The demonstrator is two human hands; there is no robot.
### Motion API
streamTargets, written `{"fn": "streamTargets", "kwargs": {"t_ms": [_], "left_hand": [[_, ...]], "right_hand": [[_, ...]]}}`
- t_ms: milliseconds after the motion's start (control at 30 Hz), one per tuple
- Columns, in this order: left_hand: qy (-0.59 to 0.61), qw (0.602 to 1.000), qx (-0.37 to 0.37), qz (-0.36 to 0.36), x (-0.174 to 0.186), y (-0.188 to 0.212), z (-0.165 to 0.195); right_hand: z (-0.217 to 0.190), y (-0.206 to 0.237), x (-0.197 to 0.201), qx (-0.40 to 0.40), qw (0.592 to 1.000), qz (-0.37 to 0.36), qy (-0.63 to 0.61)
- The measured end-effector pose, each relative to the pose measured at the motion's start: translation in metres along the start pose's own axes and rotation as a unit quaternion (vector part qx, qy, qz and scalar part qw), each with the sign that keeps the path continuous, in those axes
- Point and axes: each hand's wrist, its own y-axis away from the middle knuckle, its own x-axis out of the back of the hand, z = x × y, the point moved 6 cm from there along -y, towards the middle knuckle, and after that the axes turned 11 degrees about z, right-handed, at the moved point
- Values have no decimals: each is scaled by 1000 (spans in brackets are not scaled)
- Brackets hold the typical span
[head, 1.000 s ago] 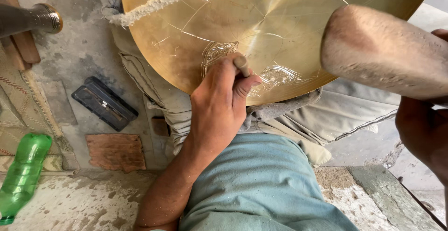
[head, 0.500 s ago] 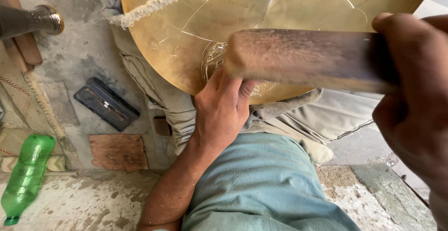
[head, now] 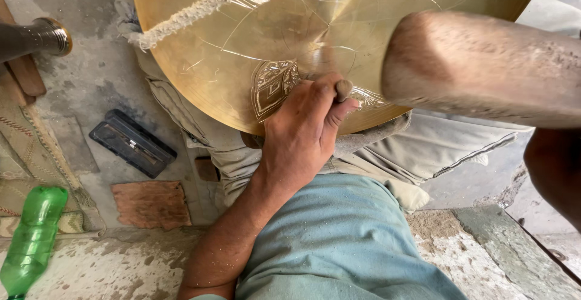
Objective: The person uses a small metal punch and a wooden mallet to emboss a floral pattern into a brass plate resting on their lap. They repeatedly strike the punch along the design lines to deepen the relief.
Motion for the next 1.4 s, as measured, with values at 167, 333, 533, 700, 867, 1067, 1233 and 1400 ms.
{"fn": "streamTargets", "kwargs": {"t_ms": [167, 333, 533, 700, 867, 1067, 1233, 1400], "left_hand": [[-10, 1000, -15, -5, -2, 4, -6], [-4, 1000, -17, -15, -2, 4, -6], [-13, 996, -32, -79, -15, -4, -4], [-19, 979, -112, -171, -22, -17, -2], [-17, 971, -104, -216, -24, -24, 0], [17, 984, -74, -164, -15, -23, 3], [43, 996, -32, -76, -2, -22, -2], [7, 994, -46, -102, -5, -23, -1]], "right_hand": [[-1, -6, 3, 26, 1000, -1, 10], [-6, -11, 5, 40, 999, -1, 26], [6, -9, 3, 0, 1000, -26, 6], [17, 10, -9, -60, 998, -5, -37], [29, 23, -19, -68, 997, 2, -43], [41, 30, -22, -75, 996, 10, -45], [63, 43, -33, -110, 992, 18, -58], [74, 48, -40, -134, 987, 35, -79]]}}
